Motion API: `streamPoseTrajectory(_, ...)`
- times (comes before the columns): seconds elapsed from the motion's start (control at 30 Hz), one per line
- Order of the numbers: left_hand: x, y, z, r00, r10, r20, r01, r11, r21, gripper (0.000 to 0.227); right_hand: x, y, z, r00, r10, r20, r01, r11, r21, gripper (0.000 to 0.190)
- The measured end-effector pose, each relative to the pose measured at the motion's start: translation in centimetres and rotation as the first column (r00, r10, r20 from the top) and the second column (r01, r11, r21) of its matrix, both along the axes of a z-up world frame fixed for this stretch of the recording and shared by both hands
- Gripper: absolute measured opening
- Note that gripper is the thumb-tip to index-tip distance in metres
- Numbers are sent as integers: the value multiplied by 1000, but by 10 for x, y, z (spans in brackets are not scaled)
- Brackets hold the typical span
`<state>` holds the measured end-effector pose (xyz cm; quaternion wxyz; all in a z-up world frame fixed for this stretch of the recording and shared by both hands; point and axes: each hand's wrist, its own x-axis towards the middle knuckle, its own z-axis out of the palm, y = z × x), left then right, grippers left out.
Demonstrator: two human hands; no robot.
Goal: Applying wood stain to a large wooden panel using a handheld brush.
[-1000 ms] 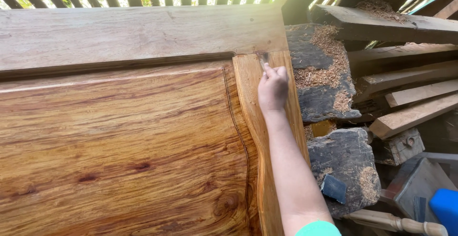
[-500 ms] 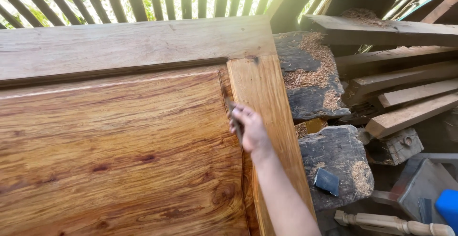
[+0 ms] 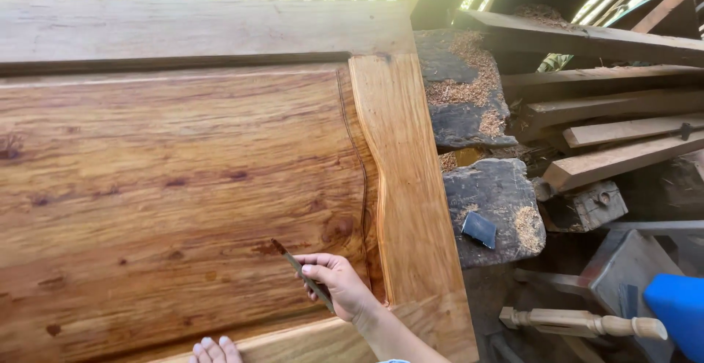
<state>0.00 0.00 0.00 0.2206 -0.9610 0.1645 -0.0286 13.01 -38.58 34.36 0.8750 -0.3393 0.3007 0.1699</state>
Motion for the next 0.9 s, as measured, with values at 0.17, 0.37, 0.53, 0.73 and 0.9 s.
streamPoseTrajectory(0.17, 14, -48, 135, 1000, 3, -5, -3, 1000, 3, 143, -39, 21, 10, 1000, 30, -1, -30, 998, -46, 35)
streamPoseTrajectory(0.37, 24, -56, 193, 992, -12, -129, 4, 998, -63, 123, -70, 40, 25, 999, -30, 22, 32, 989, -144, 35)
streamPoseTrajectory(0.53, 27, -33, 223, 967, -164, -195, 81, 922, -378, 106, -103, 69, 36, 995, -89, 42, 95, 979, -180, 33)
streamPoseTrajectory(0.73, 38, -4, 309, 965, -241, -100, 144, 812, -566, 81, -146, 89, 7, 981, -183, 64, 194, 937, -291, 34)
streamPoseTrajectory(0.9, 38, 37, 335, 978, -189, -88, 79, 726, -683, 36, -159, 79, 27, 961, -256, 104, 276, 889, -364, 37)
